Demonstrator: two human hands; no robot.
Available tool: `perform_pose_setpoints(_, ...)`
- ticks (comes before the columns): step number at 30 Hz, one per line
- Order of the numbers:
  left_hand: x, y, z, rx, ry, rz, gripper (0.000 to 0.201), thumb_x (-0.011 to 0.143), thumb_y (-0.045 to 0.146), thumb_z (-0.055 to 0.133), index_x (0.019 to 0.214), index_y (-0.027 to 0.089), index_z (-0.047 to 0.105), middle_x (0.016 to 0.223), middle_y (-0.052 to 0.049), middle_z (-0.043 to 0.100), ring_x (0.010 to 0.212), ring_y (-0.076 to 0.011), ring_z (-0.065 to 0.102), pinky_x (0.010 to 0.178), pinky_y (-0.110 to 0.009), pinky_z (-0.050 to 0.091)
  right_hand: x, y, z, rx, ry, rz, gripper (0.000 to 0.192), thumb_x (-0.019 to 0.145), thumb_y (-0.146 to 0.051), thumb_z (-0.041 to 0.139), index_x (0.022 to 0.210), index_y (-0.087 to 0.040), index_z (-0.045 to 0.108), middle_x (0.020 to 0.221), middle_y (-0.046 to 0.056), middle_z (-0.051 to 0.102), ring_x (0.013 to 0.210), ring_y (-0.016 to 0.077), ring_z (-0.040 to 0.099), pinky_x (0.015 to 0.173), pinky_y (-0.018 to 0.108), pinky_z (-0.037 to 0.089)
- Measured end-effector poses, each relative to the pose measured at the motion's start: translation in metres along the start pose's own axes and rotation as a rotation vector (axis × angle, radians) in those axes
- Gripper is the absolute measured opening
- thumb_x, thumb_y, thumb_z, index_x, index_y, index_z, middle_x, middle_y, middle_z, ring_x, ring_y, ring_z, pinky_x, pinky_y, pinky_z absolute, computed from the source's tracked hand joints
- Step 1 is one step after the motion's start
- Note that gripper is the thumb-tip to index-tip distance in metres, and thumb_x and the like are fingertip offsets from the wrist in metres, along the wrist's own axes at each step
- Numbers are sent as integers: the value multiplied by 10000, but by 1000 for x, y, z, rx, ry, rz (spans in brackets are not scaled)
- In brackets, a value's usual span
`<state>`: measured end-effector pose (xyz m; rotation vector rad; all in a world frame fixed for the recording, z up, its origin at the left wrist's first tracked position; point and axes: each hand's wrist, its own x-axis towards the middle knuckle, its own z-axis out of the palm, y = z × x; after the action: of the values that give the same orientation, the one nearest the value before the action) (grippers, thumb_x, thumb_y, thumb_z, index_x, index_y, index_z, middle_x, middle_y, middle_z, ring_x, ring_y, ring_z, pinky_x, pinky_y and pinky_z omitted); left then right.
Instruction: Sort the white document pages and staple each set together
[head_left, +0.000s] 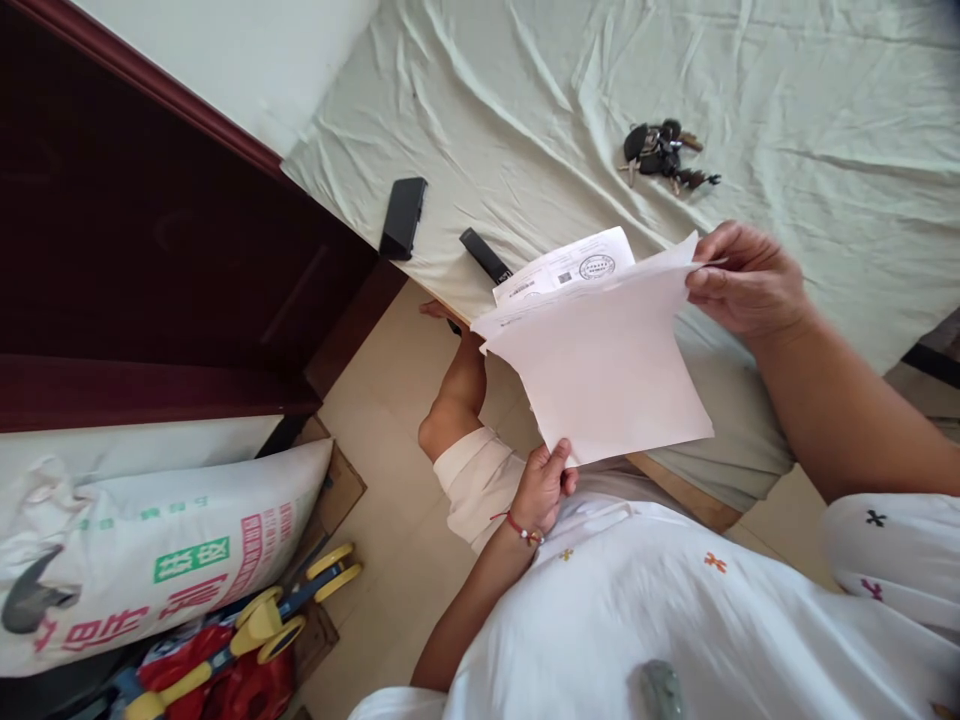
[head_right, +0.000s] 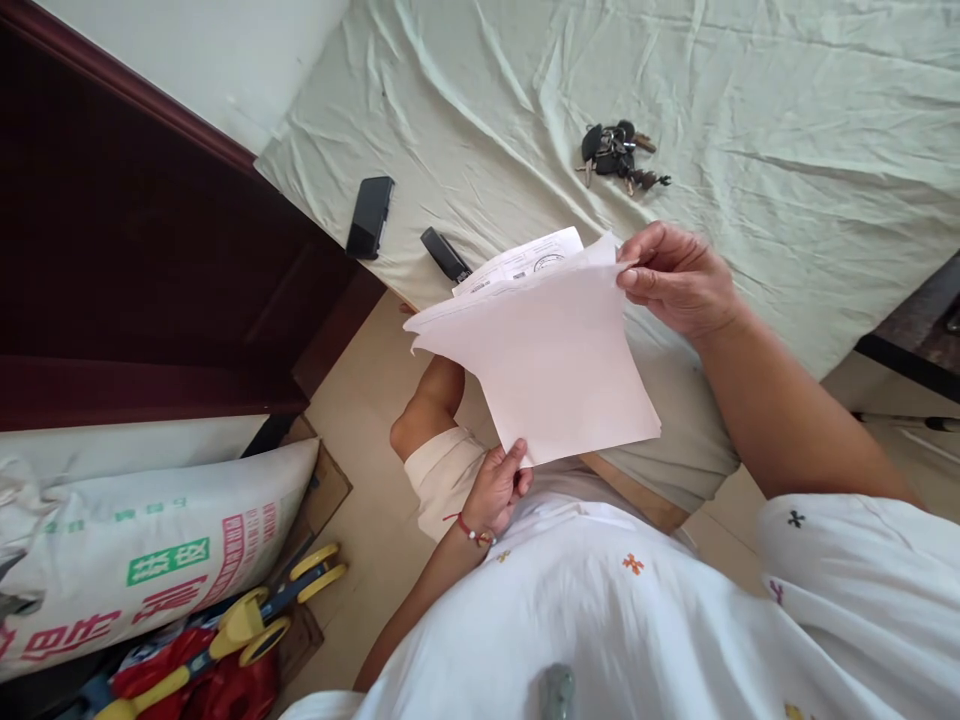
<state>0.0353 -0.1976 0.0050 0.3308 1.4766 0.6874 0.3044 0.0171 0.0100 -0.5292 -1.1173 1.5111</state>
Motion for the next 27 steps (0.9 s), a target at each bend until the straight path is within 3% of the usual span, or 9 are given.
perform_pose_setpoints(5,-1,0,0,-17,16,-31,713,615,748,895,675,226,414,446,84,411,407,-41,326,431,-197,94,2,2,1,-100,-9,-51,262,674,-278,1019,775,-221,784,810,11,643,761,127,577,700,273,469)
perform_pose_setpoints(9,-1,0,0,-22,19,-30,709,617,744,895,683,227,415,448,89,412,397,-39,309,427,-200,85,1,-2,2,-95,-101,-48,265,722,-322,995,761,-196,765,769,10,605,705,121,550,662,283,427)
perform_pose_setpoints(14,1,-2,-1,-12,-9,-10,757,565,814,874,675,233,401,432,81,407,412,-49,336,439,-200,97,-1,-9,3,-99,-302,-58,254,828,-337,926,767,-158,756,786,49,669,729,127,597,659,275,438)
perform_pose_setpoints(21,1,-2,0,-9,-4,3,776,544,831,874,683,233,400,445,92,399,401,-38,303,432,-206,81,0,-9,1,-29,-323,-80,190,846,-273,902,807,-148,764,774,48,718,728,118,652,653,239,477)
perform_pose_setpoints(27,1,-1,0,-6,-1,4,751,571,811,873,679,232,407,447,89,396,400,-41,302,433,-213,88,-5,-21,-1,-80,-431,51,178,908,-260,855,825,-135,760,1030,148,829,901,209,799,818,318,604)
